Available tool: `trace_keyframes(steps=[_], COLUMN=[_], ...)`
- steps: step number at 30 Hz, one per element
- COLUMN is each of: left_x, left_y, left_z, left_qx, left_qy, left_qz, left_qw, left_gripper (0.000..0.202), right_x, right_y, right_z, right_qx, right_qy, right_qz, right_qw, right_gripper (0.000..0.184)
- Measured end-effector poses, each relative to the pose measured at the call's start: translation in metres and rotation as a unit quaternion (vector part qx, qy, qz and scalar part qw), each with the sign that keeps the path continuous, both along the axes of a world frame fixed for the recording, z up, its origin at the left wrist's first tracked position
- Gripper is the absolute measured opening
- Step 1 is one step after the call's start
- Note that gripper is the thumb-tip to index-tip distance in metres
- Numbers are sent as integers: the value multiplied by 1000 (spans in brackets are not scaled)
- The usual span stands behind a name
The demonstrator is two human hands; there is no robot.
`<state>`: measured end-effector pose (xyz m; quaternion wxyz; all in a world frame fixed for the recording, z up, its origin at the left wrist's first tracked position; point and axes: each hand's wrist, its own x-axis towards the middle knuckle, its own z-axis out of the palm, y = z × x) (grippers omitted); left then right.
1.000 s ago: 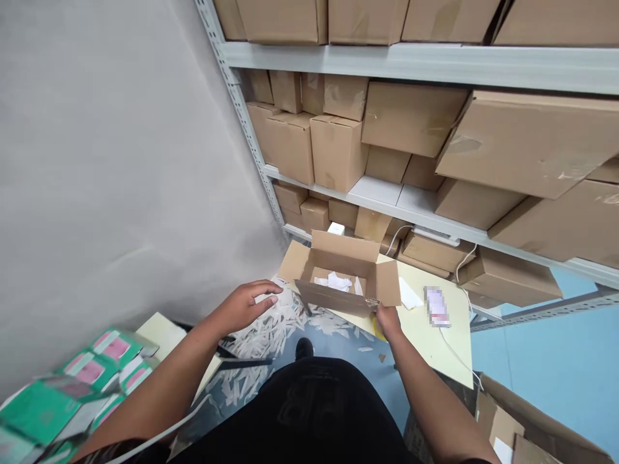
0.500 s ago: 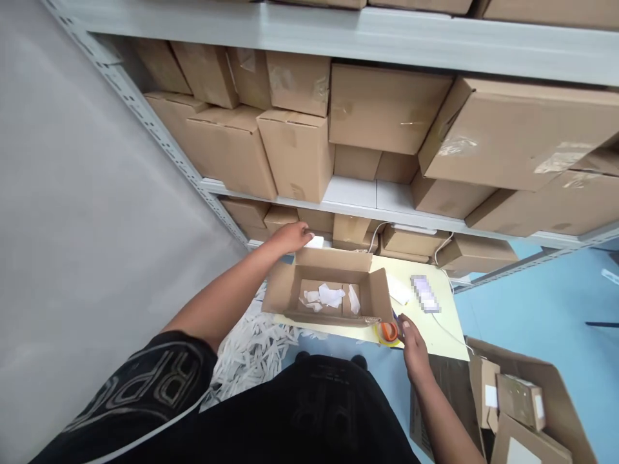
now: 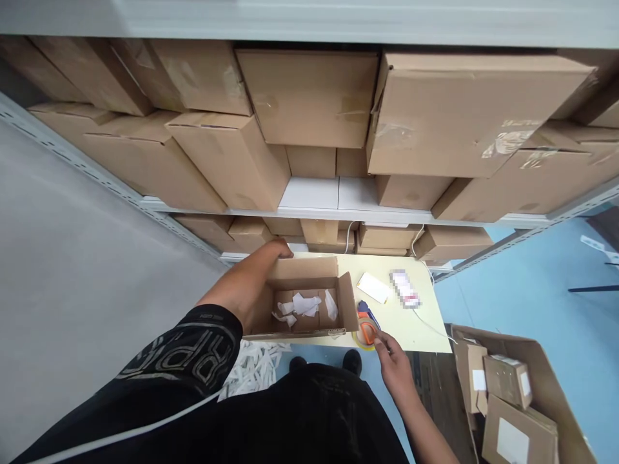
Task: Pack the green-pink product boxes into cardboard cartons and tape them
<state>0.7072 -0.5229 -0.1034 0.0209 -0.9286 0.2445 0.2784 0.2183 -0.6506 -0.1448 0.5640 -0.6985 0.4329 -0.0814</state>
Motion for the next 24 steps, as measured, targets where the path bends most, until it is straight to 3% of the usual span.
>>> trace_keyframes(steps=[6, 10, 13, 16, 20, 24], left_x=[22, 17, 8, 5, 4, 6], left_y=[33, 55, 51, 34, 6, -15], left_z=[35, 50, 46, 36, 23, 8], left_qx=[3, -21, -14, -2, 16, 35], left_qy=[-27, -45, -36, -26, -22, -8], left_qz=[30, 29, 24, 20, 8, -6], left_qw=[999, 998, 999, 999, 1000, 999], left_gripper=[60, 68, 76, 83, 95, 91], right_x=[9, 31, 47, 53, 46, 32], right_y=[-16, -18, -14, -9, -7, -10], right_z=[4, 7, 11, 15, 17, 14], right_qx=[-23, -46, -57, -76, -95, -90], right_qy=[-4, -16, -31, -43, -27, -19], right_qz=[0, 22, 39, 59, 67, 55], right_qw=[1000, 999, 997, 994, 993, 994], right_gripper=[49, 47, 46, 44, 42, 41])
